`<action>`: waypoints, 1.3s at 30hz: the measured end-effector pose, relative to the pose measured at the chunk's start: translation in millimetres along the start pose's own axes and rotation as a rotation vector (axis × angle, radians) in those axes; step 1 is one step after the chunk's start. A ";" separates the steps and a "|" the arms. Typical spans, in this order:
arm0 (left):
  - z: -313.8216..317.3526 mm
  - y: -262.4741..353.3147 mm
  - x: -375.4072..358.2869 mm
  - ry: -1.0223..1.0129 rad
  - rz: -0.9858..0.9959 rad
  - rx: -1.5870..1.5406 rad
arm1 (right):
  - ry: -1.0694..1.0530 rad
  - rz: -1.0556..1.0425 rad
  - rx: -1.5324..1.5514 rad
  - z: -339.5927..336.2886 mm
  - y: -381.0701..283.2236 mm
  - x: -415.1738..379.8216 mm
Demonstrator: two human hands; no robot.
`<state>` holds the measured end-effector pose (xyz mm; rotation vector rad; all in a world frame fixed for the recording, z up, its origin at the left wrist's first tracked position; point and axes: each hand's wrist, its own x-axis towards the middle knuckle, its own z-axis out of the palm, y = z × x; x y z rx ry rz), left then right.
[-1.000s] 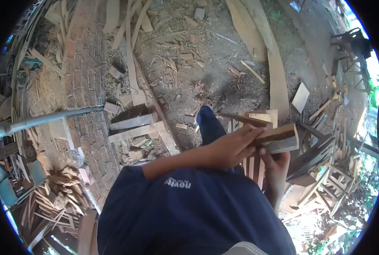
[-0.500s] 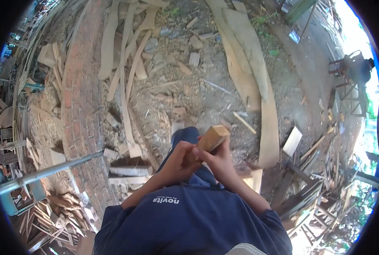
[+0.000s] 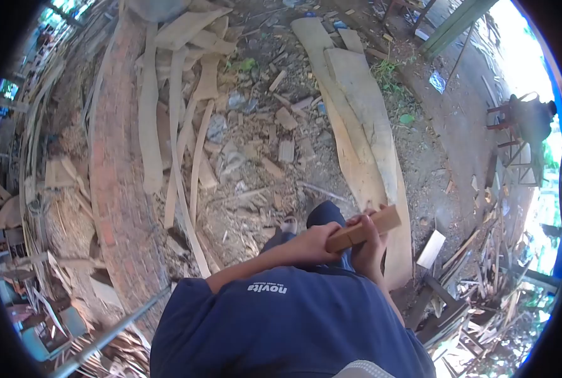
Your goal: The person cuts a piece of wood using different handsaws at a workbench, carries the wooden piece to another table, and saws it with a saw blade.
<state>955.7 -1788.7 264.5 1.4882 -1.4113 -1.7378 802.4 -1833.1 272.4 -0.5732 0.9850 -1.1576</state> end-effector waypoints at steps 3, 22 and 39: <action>-60.7 34.8 86.3 0.033 0.031 0.016 | 0.160 -0.024 -0.017 19.9 -3.0 96.3; -610.0 107.1 535.7 0.967 0.119 0.714 | -0.345 0.399 -0.443 358.7 -36.3 790.2; -1092.7 310.9 923.8 0.274 -0.215 0.261 | 0.432 0.258 0.010 394.8 -164.1 1297.6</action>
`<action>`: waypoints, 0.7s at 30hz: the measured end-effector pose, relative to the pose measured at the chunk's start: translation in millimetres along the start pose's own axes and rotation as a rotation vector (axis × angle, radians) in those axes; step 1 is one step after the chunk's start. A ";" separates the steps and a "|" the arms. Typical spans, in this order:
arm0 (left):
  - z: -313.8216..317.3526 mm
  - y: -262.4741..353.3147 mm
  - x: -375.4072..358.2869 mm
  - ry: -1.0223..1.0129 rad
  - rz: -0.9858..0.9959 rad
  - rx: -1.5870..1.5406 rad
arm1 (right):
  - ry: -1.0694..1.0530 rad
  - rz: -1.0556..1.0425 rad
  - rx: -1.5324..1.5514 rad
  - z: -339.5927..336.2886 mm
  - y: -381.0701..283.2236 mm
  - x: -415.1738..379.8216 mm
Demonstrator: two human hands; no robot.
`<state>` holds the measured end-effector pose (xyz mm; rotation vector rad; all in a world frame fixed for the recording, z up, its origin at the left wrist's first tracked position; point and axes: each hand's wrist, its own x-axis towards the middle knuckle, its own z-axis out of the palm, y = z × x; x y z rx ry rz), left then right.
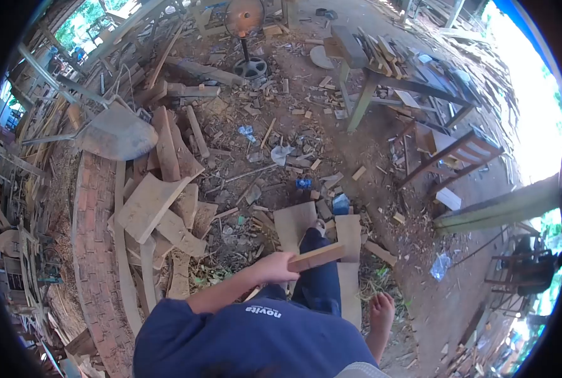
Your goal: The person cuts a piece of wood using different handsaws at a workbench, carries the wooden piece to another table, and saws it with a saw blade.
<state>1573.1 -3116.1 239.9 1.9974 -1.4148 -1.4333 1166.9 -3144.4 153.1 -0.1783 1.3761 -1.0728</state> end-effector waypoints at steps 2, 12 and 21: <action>-21.3 35.1 54.6 -0.350 -0.073 -0.173 | -0.063 -0.027 -0.004 36.5 -34.8 29.6; -116.2 211.2 217.1 -0.659 -0.070 -0.435 | -0.470 -0.267 -0.103 331.8 -163.3 74.5; -179.4 312.0 353.9 -0.516 0.062 -0.481 | -0.434 -0.208 0.064 439.5 -254.1 170.9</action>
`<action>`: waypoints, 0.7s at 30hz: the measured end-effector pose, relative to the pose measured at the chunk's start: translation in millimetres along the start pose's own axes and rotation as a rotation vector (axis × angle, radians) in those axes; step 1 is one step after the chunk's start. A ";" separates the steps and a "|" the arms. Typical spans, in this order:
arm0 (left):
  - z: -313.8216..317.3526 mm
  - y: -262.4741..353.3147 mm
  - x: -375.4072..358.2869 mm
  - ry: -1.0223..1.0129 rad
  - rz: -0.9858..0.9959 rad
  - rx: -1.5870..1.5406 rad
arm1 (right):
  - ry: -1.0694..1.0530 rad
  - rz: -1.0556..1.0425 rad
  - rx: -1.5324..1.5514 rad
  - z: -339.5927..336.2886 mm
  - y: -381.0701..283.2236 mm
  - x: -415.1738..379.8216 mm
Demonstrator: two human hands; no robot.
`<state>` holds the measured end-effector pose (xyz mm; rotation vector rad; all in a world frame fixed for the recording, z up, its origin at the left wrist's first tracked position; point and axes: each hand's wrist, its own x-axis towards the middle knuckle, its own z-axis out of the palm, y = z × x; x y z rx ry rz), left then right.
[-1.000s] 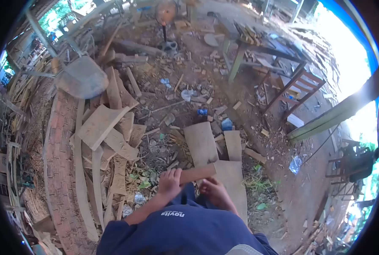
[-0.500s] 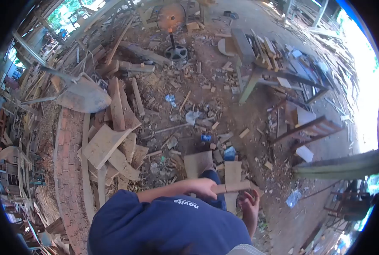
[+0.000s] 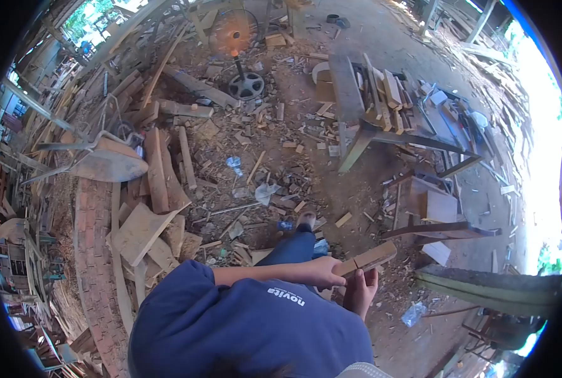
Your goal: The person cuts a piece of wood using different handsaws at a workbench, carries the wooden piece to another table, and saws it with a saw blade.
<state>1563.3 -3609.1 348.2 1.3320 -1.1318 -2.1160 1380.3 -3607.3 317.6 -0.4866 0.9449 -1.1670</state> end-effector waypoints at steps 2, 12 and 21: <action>-26.1 23.7 29.8 -0.024 -0.010 -0.018 | -0.007 -0.011 -0.052 17.3 -20.0 42.2; -231.4 169.4 259.6 -0.217 0.199 -0.286 | 0.090 -0.276 -0.457 63.1 -82.3 342.9; -292.5 313.0 408.3 -0.235 0.063 -0.337 | 0.527 -0.347 -0.677 -36.8 -220.6 476.9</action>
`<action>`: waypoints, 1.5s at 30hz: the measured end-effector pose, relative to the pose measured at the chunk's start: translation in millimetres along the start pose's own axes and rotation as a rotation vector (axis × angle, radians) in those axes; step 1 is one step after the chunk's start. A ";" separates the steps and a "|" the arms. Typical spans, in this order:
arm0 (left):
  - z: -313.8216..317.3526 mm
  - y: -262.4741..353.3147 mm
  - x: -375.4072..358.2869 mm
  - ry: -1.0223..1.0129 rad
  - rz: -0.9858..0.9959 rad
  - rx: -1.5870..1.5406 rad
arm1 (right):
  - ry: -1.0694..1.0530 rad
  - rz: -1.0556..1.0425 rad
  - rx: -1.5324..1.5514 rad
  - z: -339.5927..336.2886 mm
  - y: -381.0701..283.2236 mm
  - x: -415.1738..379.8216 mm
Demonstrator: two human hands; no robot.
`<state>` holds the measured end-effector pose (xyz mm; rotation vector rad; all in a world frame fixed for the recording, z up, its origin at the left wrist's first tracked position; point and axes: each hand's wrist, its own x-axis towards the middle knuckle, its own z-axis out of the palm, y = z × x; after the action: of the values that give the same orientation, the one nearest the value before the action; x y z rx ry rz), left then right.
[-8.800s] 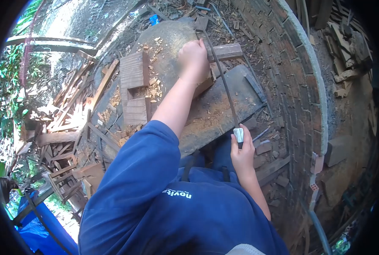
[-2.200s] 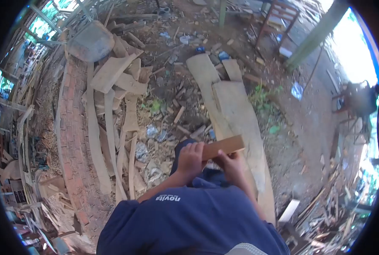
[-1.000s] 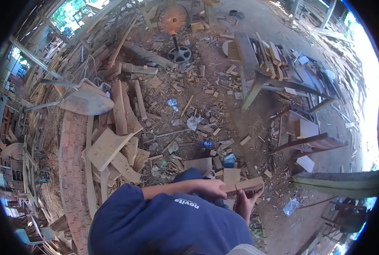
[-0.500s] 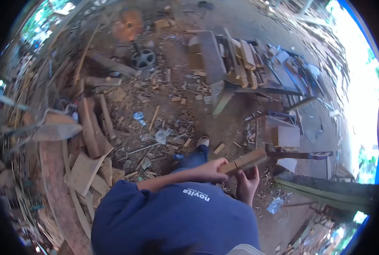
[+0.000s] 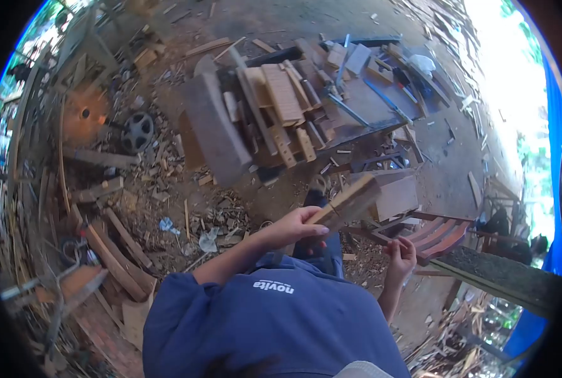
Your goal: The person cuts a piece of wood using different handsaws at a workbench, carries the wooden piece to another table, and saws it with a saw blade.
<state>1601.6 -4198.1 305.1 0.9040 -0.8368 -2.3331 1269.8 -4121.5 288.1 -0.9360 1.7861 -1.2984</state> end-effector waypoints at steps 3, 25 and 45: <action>-40.3 19.4 46.1 0.150 -0.032 0.051 | 0.013 0.079 -0.197 -7.9 51.8 73.5; -135.1 117.2 150.1 0.505 -0.174 0.057 | -0.097 0.684 -0.481 -20.1 198.0 168.5; -133.6 110.8 173.5 0.563 0.026 -0.107 | -0.194 0.722 -0.571 -67.7 163.9 251.2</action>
<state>1608.8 -4431.8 230.7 1.3946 -0.4778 -1.9207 1069.6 -4273.6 111.0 -0.5645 2.0881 -0.2422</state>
